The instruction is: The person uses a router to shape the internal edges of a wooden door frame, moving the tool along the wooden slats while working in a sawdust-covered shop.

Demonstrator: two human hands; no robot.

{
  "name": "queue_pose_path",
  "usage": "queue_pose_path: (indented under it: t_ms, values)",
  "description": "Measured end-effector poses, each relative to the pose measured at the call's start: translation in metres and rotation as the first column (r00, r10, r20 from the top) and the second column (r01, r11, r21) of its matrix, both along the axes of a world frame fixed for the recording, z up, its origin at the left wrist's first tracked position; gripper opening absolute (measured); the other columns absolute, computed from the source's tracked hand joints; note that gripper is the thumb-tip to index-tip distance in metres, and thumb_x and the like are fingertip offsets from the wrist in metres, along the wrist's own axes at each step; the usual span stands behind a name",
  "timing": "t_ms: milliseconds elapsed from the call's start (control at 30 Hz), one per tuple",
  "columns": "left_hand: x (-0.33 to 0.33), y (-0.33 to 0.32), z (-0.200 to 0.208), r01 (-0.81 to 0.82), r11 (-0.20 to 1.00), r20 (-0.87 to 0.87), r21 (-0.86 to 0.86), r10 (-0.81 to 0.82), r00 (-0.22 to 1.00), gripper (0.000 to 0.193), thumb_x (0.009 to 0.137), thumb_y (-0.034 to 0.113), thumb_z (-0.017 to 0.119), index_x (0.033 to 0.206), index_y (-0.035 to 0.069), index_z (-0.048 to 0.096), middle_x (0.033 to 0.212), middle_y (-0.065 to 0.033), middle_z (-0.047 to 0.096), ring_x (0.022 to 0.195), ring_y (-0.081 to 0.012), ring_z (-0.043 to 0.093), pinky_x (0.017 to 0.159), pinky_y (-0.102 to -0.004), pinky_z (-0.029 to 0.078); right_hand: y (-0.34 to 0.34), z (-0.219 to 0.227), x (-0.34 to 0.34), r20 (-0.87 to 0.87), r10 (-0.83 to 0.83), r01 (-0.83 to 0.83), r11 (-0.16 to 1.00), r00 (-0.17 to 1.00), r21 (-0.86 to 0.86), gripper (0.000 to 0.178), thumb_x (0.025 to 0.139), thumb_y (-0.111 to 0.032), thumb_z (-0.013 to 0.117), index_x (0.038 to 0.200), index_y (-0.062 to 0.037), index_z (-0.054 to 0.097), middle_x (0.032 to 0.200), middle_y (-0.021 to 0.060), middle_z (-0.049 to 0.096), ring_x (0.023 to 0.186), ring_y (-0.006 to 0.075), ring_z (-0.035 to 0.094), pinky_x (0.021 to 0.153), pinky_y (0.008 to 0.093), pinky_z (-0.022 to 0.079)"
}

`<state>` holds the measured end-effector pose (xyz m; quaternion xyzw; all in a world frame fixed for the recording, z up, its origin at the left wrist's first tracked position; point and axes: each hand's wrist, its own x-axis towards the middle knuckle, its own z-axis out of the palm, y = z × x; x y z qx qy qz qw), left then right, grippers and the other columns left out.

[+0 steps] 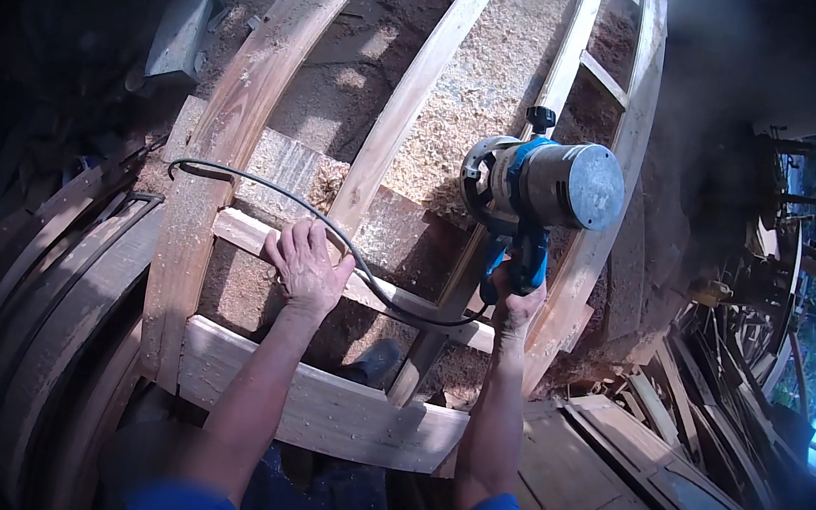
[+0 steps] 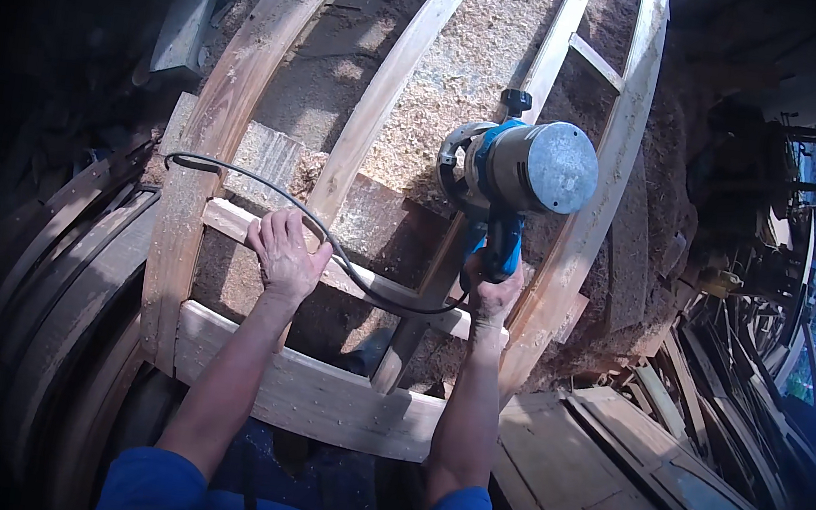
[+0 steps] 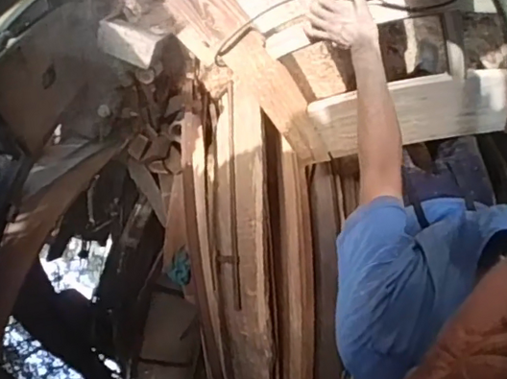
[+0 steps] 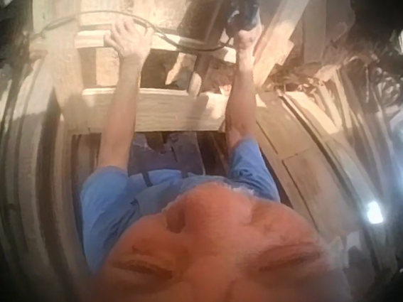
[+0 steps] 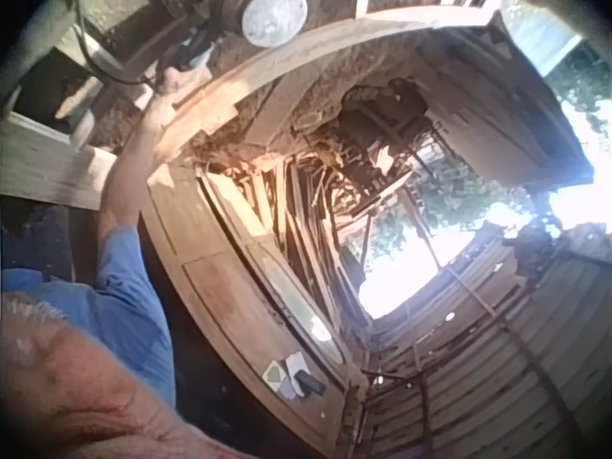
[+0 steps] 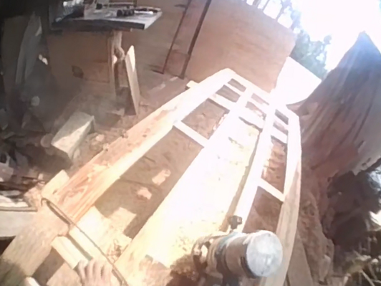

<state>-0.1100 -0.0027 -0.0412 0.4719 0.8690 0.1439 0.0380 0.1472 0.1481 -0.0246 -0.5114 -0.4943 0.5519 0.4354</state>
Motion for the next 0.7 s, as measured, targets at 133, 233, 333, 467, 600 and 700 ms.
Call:
queue_pose_path:
  t_ms: [133,233,333,467,600,700]
  values:
    - [0.035,0.009,0.005,0.058,0.996,0.142,0.068,-0.067,0.988,0.062,0.076,0.03,0.072,0.126,0.0,0.05,0.129,-0.0171,0.047,0.124,-0.0335,0.04,0.103,-0.0518,0.028,0.033,0.0,-0.003,-0.145,-0.018,0.008,0.998,0.989,-0.063,0.061,0.054,-0.011,0.061,0.113,0.0019,0.057,0.077,0.0003,0.057,0.06,0.0091,0.056,0.052,0.0214,0.043]
    - [0.048,0.036,0.003,0.142,0.971,0.086,0.192,-0.161,0.983,0.04,0.077,0.021,0.069,0.11,0.001,0.059,0.118,-0.018,0.053,0.115,-0.0352,0.048,0.097,-0.0478,0.037,0.057,-0.006,0.004,-0.179,0.019,-0.028,0.998,0.984,-0.049,0.057,0.055,-0.009,0.061,0.111,0.0015,0.057,0.079,0.0004,0.057,0.062,0.0092,0.056,0.055,0.0222,0.046]
    - [0.056,0.064,0.004,0.264,0.951,0.258,0.163,-0.299,0.919,0.017,0.075,0.018,0.069,0.083,0.005,0.062,0.096,-0.0128,0.058,0.1,-0.0309,0.054,0.087,-0.0447,0.043,0.074,-0.003,-0.002,-0.163,0.034,-0.041,0.998,0.986,-0.039,0.049,0.06,-0.004,0.06,0.108,0.0006,0.057,0.08,0.0008,0.057,0.065,0.0093,0.057,0.059,0.0231,0.048]
    - [0.065,0.083,-0.009,0.399,0.784,0.217,0.475,-0.544,0.811,0.022,0.075,0.017,0.069,0.062,0.009,0.053,0.068,-0.0082,0.051,0.072,-0.0295,0.054,0.069,-0.0433,0.045,0.092,0.005,-0.01,-0.069,0.069,-0.07,0.998,0.995,-0.003,0.041,0.065,0.0,0.062,0.106,-0.0033,0.06,0.081,-0.0003,0.058,0.067,0.008,0.057,0.062,0.0229,0.048]
    - [0.081,0.07,0.01,0.779,0.567,0.066,0.267,-0.817,0.572,0.027,0.081,0.03,0.066,0.061,0.015,0.056,0.068,-0.0018,0.054,0.074,-0.0203,0.058,0.067,-0.036,0.045,0.112,-0.007,-0.001,0.098,0.093,-0.101,0.991,0.991,0.084,0.031,0.072,-0.005,0.067,0.103,-0.0042,0.063,0.083,-0.002,0.062,0.075,0.008,0.056,0.069,0.0263,0.047]
    - [0.095,0.056,-0.001,0.862,0.507,0.343,-0.01,-0.808,0.479,0.018,0.081,0.026,0.067,0.072,0.011,0.064,0.076,-0.0033,0.061,0.082,-0.0245,0.061,0.076,-0.0385,0.049,0.118,-0.005,-0.003,0.095,0.117,-0.124,0.99,0.989,0.072,0.03,0.074,-0.007,0.068,0.103,-0.004,0.063,0.083,-0.0002,0.063,0.076,0.0087,0.057,0.07,0.0273,0.048]
